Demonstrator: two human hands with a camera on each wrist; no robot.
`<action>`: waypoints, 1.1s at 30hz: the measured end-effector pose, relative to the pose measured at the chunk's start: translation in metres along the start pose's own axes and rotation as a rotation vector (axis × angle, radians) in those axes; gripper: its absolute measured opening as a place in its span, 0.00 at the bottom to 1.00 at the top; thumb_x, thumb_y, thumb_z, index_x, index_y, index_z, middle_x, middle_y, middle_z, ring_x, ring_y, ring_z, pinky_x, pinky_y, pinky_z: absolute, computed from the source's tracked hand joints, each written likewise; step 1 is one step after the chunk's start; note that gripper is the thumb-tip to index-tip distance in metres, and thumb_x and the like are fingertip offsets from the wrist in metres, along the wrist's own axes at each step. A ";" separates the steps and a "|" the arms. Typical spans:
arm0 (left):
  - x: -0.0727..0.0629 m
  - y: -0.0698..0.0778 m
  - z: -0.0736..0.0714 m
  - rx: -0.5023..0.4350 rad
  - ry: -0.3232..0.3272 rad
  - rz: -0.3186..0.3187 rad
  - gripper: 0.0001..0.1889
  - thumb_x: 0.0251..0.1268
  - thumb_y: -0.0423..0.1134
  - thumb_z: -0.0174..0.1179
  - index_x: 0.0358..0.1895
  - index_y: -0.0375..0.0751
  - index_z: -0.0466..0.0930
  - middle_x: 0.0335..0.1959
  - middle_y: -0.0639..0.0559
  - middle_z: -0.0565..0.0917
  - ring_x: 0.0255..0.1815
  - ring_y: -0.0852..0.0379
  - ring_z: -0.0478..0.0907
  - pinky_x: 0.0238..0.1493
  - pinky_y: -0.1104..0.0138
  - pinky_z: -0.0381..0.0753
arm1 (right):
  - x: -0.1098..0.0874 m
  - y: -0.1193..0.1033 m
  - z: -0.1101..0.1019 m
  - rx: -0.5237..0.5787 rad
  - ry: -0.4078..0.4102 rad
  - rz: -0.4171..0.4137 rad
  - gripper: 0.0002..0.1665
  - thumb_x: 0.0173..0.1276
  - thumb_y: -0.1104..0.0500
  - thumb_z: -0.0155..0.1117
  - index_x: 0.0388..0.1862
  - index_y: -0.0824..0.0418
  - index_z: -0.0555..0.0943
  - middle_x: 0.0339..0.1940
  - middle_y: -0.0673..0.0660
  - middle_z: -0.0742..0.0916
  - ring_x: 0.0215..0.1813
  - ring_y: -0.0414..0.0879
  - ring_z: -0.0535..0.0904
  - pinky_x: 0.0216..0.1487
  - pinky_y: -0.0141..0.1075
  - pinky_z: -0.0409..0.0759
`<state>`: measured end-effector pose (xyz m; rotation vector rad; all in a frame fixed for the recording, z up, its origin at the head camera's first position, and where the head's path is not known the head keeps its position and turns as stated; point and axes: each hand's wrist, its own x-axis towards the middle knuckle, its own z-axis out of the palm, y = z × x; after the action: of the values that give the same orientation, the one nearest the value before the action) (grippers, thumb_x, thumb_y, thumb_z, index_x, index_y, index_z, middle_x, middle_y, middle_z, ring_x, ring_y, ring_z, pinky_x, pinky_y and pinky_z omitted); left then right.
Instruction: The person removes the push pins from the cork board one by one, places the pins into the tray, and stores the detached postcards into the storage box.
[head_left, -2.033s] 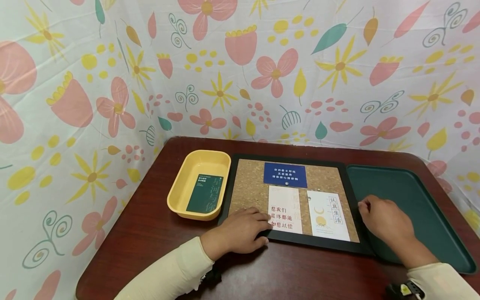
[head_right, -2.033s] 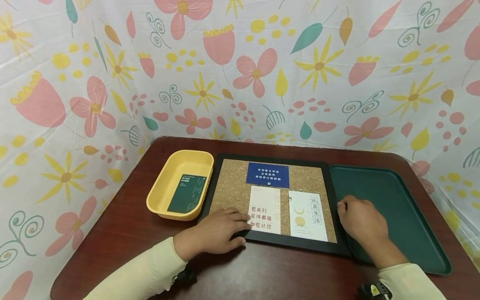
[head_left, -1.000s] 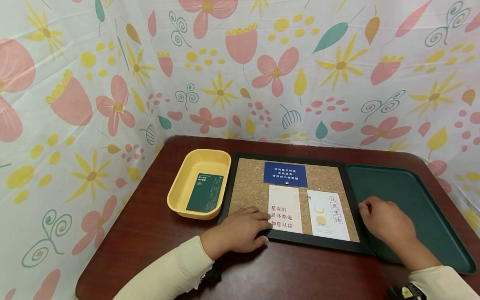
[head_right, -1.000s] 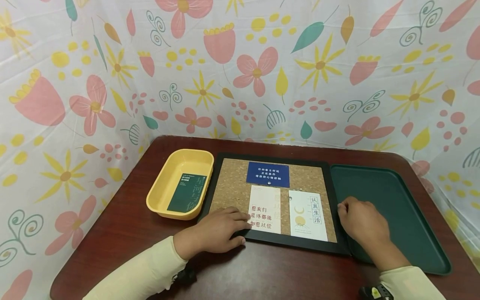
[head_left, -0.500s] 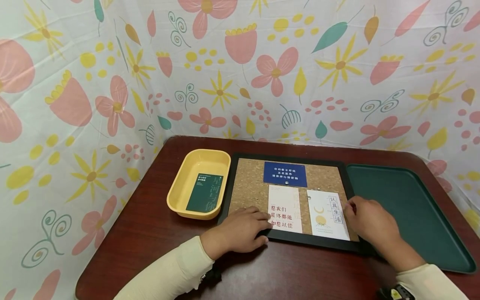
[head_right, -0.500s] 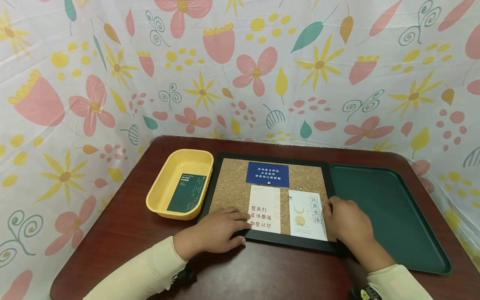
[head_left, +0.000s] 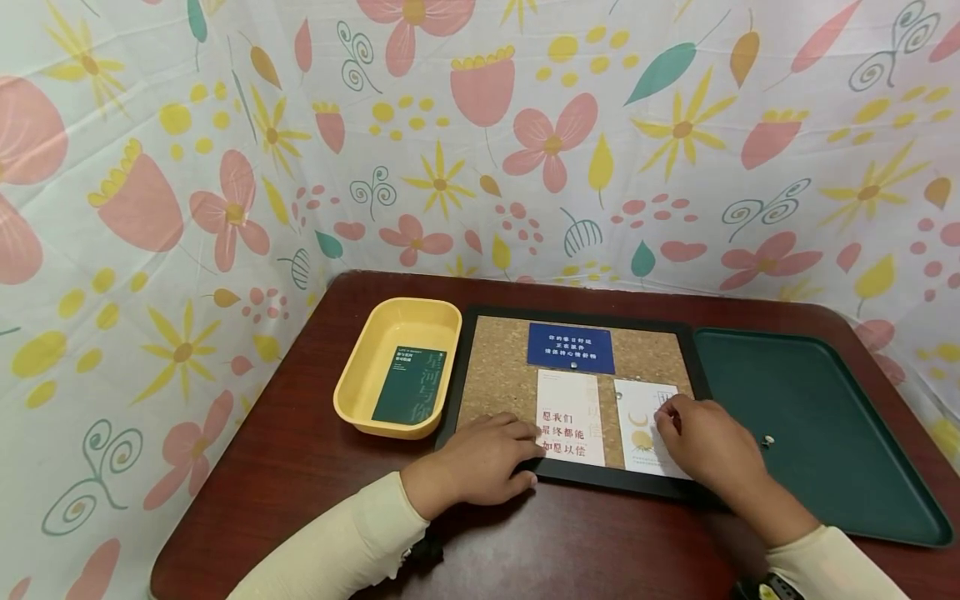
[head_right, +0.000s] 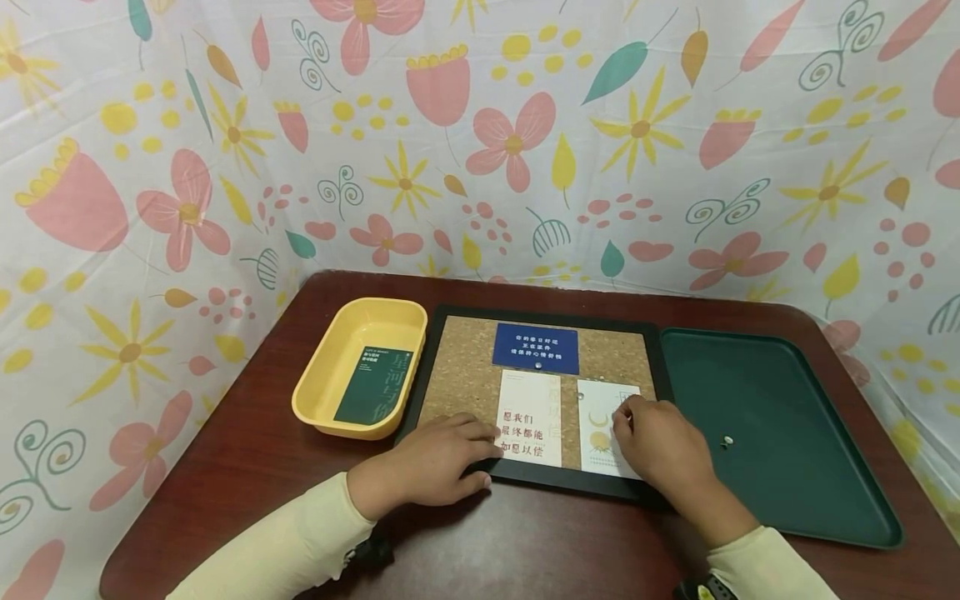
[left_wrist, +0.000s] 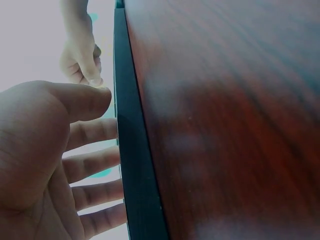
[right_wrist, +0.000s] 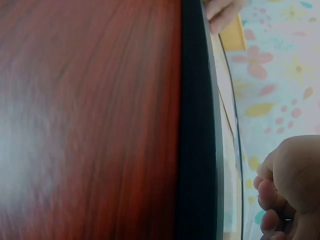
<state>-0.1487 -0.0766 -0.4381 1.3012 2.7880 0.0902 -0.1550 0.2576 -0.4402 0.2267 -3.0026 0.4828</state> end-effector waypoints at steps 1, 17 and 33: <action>0.000 0.000 0.000 -0.001 0.003 -0.002 0.21 0.75 0.57 0.56 0.66 0.58 0.81 0.69 0.57 0.75 0.71 0.54 0.69 0.69 0.54 0.69 | 0.000 -0.003 0.001 0.006 0.003 -0.011 0.07 0.73 0.56 0.63 0.38 0.58 0.83 0.25 0.48 0.79 0.31 0.46 0.75 0.25 0.42 0.71; 0.000 0.000 -0.001 -0.007 0.021 -0.001 0.21 0.74 0.56 0.58 0.64 0.58 0.83 0.65 0.56 0.77 0.68 0.55 0.71 0.66 0.54 0.72 | 0.001 -0.040 0.019 0.005 -0.005 -0.118 0.04 0.70 0.55 0.68 0.34 0.52 0.85 0.21 0.44 0.76 0.32 0.44 0.74 0.25 0.40 0.70; 0.000 -0.001 0.000 0.013 0.024 0.016 0.21 0.73 0.56 0.59 0.64 0.57 0.83 0.67 0.57 0.77 0.68 0.54 0.71 0.67 0.54 0.71 | -0.002 -0.054 0.027 0.037 -0.024 -0.176 0.04 0.67 0.56 0.71 0.32 0.52 0.85 0.23 0.43 0.78 0.31 0.42 0.73 0.28 0.39 0.72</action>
<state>-0.1494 -0.0768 -0.4386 1.3347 2.8025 0.0893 -0.1463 0.1983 -0.4492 0.4975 -2.9624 0.5204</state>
